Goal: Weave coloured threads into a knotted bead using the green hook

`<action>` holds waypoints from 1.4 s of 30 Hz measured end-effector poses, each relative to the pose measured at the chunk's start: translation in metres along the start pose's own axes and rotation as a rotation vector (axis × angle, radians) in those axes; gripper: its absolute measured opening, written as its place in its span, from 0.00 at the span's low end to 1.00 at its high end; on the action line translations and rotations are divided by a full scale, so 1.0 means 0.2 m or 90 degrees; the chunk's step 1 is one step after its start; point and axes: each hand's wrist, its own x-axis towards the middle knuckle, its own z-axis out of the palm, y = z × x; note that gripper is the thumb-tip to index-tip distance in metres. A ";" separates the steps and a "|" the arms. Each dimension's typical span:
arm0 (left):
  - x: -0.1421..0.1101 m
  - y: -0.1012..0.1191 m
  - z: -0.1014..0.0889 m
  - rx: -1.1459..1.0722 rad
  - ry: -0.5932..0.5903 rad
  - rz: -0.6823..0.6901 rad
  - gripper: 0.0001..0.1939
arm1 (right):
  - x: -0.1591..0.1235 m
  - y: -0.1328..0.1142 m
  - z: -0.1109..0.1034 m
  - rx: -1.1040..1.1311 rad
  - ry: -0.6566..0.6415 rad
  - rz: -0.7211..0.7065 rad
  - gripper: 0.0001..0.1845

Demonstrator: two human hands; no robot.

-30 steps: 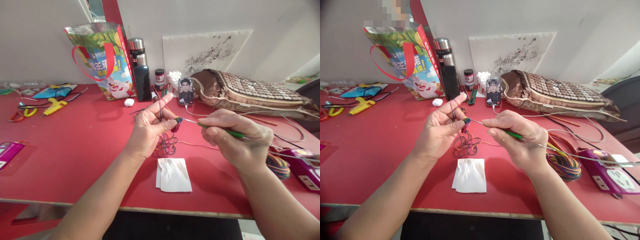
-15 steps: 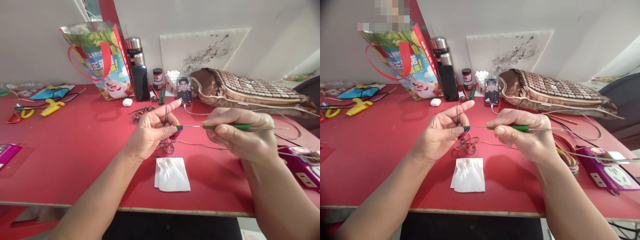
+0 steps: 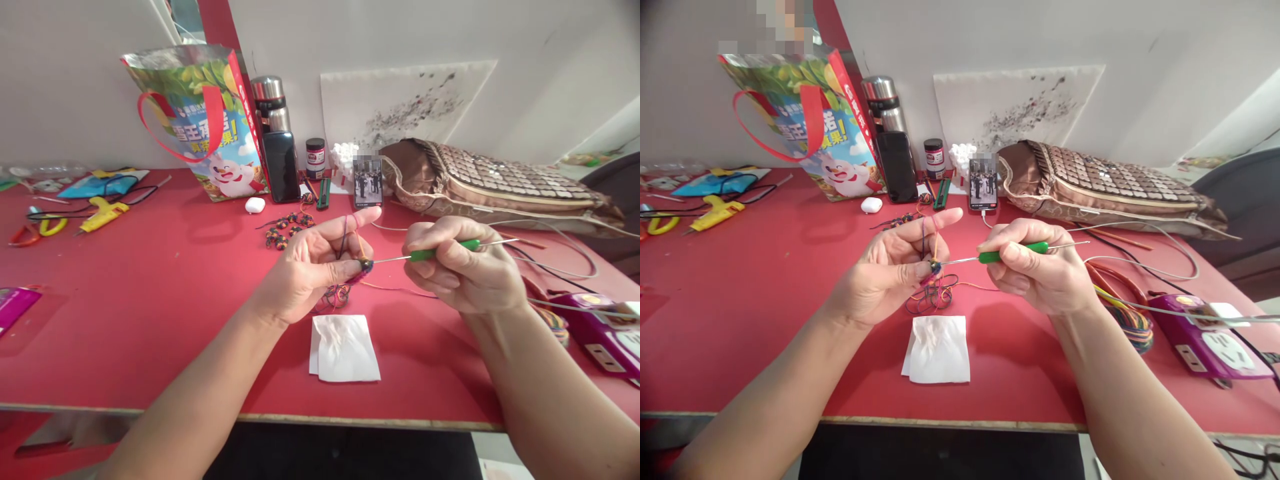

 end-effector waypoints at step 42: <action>0.02 -0.06 0.05 0.096 0.256 0.146 0.29 | 0.03 0.12 0.28 0.110 0.272 0.049 0.16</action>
